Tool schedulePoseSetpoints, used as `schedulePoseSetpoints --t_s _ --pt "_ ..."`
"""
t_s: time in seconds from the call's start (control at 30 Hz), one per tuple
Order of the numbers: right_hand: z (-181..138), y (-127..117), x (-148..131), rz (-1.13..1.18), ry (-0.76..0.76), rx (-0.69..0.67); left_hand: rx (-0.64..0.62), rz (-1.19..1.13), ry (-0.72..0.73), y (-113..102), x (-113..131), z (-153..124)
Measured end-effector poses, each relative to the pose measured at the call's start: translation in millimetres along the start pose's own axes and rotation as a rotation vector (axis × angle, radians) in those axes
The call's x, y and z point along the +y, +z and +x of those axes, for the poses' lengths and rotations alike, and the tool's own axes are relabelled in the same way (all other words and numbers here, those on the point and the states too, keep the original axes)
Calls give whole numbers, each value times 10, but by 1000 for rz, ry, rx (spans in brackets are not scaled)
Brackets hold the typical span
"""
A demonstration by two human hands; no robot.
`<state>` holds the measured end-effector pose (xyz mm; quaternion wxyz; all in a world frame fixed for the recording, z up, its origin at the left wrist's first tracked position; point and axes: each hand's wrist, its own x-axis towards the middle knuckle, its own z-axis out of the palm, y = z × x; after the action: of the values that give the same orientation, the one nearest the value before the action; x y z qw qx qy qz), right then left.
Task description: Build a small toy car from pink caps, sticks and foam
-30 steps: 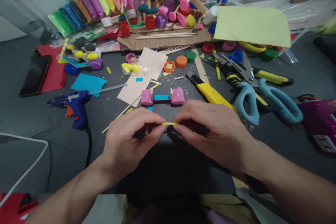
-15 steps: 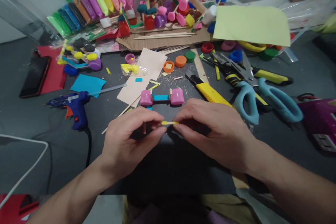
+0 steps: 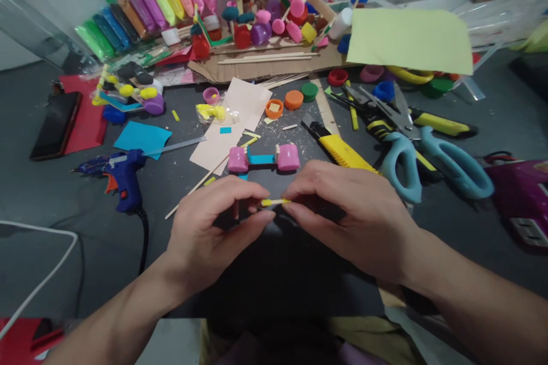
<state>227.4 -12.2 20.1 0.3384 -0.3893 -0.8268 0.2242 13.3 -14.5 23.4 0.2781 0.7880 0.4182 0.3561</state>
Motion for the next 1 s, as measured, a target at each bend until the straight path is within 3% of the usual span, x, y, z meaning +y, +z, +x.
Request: schedulePoseSetpoints --t_s 0.3,0.5,0.77,1.0 --pt "-23 -18 18 17 -58 31 63 -74 -134 -4 -16 -37" --pt "-21 -17 9 64 -58 15 22 -122 -144 -15 -1 -52" --pt "-7 -42 -21 96 -21 20 -18 -339 -283 -3 -17 -42" --pt "-4 -38 -31 104 8 15 -7 -390 -287 25 -50 -40"
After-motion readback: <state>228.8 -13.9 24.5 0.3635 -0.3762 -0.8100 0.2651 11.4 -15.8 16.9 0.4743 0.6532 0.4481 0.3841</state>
